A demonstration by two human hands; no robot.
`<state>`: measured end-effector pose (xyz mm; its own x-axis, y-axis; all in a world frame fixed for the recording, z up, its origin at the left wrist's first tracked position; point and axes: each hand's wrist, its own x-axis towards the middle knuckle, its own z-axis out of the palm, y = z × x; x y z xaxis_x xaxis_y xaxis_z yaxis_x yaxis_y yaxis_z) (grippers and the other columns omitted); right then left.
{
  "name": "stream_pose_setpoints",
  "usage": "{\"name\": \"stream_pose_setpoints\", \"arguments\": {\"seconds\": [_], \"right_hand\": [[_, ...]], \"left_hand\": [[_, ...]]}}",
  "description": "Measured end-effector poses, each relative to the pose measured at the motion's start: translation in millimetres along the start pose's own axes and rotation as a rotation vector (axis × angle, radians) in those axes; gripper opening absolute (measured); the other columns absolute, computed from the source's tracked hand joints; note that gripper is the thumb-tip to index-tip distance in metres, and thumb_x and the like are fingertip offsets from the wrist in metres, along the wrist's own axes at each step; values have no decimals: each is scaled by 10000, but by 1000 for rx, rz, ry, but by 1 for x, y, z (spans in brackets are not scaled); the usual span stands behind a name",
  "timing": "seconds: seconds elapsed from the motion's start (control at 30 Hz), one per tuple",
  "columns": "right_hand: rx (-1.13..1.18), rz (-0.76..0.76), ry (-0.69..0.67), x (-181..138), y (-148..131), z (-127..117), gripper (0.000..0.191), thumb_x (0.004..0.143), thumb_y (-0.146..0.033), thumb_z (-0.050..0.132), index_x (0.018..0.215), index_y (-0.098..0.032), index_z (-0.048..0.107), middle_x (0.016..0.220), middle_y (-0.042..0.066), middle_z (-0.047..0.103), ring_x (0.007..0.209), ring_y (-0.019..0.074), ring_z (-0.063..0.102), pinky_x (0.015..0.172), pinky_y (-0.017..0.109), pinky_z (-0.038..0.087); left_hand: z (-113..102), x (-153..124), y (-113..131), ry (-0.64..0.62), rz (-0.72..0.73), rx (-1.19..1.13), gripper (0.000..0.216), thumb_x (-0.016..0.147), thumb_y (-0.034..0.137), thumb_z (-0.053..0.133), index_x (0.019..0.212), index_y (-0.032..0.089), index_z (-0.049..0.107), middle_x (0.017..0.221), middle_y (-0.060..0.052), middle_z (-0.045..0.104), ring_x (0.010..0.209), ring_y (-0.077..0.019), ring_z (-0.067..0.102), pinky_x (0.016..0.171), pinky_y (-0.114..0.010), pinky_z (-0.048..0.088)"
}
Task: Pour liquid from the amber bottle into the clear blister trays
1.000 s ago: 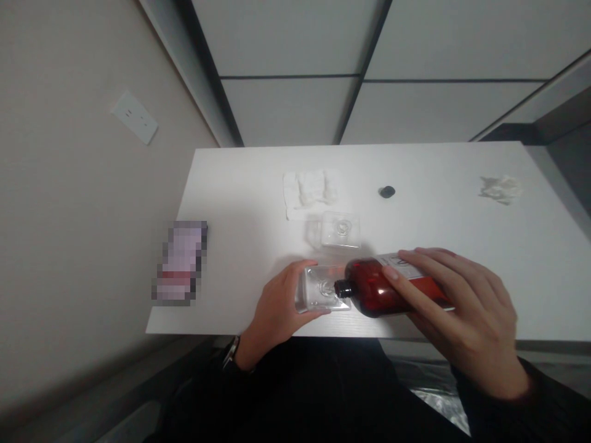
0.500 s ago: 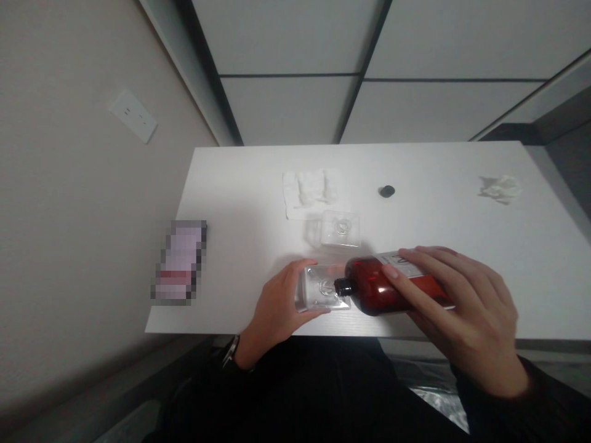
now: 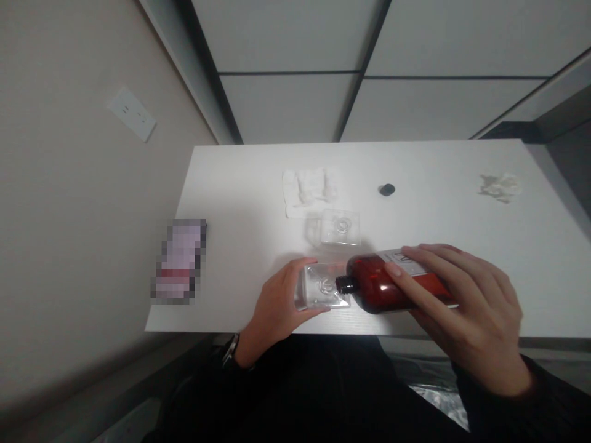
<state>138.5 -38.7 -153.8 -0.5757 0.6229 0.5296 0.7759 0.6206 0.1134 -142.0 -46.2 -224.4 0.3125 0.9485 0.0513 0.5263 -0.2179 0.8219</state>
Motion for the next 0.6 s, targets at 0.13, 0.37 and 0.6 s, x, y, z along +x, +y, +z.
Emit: {"name": "stream_pose_setpoints", "arguments": {"seconds": [0.13, 0.37, 0.6], "right_hand": [[1, -1, 5, 0, 0, 0, 875, 915, 17, 691, 1658, -310, 364, 1306, 186, 732, 1146, 358, 717, 960, 503, 560], [-2, -5, 5, 1, 0, 0, 870, 918, 13, 693, 1658, -306, 366, 1293, 186, 738, 1132, 362, 723, 948, 504, 562], [-10, -9, -2, 1, 0, -1, 879, 914, 14, 697, 1660, -308, 361, 1297, 183, 737, 1136, 365, 724, 953, 500, 557]], "left_hand": [[0, 0, 0, 1, -4, -1, 833, 723, 303, 971, 1409, 261, 500, 1379, -93, 685, 1256, -325, 684, 1073, -475, 560], [0, 0, 0, -6, -16, -10, 822, 733, 316, 964, 1411, 268, 500, 1386, -92, 681, 1266, -326, 679, 1080, -483, 556], [0, 0, 1, -9, -17, -8, 830, 732, 324, 966, 1413, 274, 494, 1384, -93, 679, 1268, -331, 678, 1085, -491, 554]]}}
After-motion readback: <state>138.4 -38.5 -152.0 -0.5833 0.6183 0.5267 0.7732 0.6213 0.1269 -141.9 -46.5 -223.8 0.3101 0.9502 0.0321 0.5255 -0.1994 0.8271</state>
